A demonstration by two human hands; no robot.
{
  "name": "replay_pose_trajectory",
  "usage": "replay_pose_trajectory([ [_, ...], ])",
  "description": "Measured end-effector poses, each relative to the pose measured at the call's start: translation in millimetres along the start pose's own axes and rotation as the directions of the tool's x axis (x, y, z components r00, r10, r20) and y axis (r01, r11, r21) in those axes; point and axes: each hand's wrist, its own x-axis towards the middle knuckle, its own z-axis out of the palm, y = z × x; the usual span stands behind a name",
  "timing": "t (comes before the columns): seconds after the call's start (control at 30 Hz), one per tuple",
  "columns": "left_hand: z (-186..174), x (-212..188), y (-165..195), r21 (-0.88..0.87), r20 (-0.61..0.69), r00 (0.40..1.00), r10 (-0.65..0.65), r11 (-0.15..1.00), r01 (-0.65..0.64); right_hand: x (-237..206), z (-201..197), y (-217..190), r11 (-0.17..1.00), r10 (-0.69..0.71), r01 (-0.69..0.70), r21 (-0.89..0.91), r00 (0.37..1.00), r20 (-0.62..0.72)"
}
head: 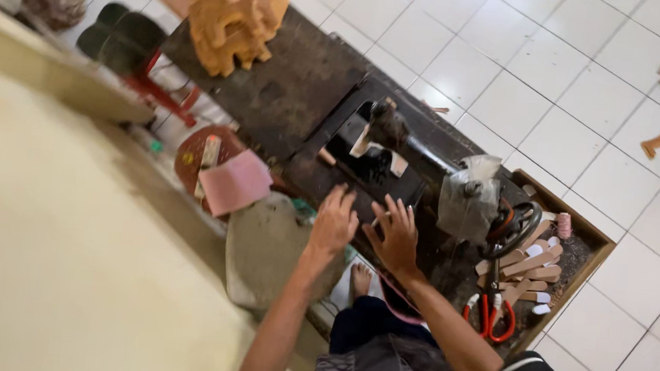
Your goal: The person uses a sewing machine to stitch together light-colored shoe components. They repeatedly place parts under the needle, guide them through the machine, and trim excess thread with scissors. Finished pieces are set aside on the table.
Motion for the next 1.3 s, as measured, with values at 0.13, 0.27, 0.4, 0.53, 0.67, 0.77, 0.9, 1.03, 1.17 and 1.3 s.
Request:
replay_pose_trajectory([
  [0.13,5,89,-48,0.147,0.098,0.949,0.3,0.939,-0.312,0,10,15,0.984,-0.035,0.046,-0.174,0.997,0.066],
  [0.27,17,112,-75,0.037,0.13,0.911,0.391,0.917,-0.398,-1,19,27,0.986,0.007,0.007,-0.167,0.996,0.085],
  [0.4,27,109,-86,0.043,0.176,0.915,0.364,0.925,-0.376,-5,30,40,0.99,0.05,-0.037,-0.134,0.994,0.099],
  [0.53,35,116,-92,0.053,0.204,0.911,0.358,0.925,-0.376,-18,43,56,0.991,0.087,-0.076,-0.111,0.992,0.096],
  [0.67,37,116,-97,0.052,0.268,0.9,0.345,0.927,-0.371,-28,58,70,0.99,0.129,-0.121,-0.069,0.984,0.126],
  [0.77,39,115,-100,0.051,0.269,0.894,0.357,0.922,-0.384,-29,63,73,0.99,0.096,-0.087,-0.114,0.992,0.076],
  [0.9,37,116,-100,0.054,0.271,0.895,0.354,0.923,-0.381,-27,60,70,0.984,0.174,-0.167,-0.068,0.978,0.116],
  [1.03,37,118,-108,-0.016,0.192,0.881,0.432,0.899,-0.438,-32,65,72,0.993,0.084,-0.079,-0.084,0.994,0.064],
  [1.17,49,100,-128,-0.058,0.209,0.881,0.425,0.904,-0.423,-45,79,76,0.986,0.12,-0.108,-0.123,0.988,0.099],
  [1.3,59,97,-147,-0.152,0.14,0.83,0.54,0.84,-0.521,-49,83,70,0.98,0.143,-0.137,-0.147,0.989,0.036],
])
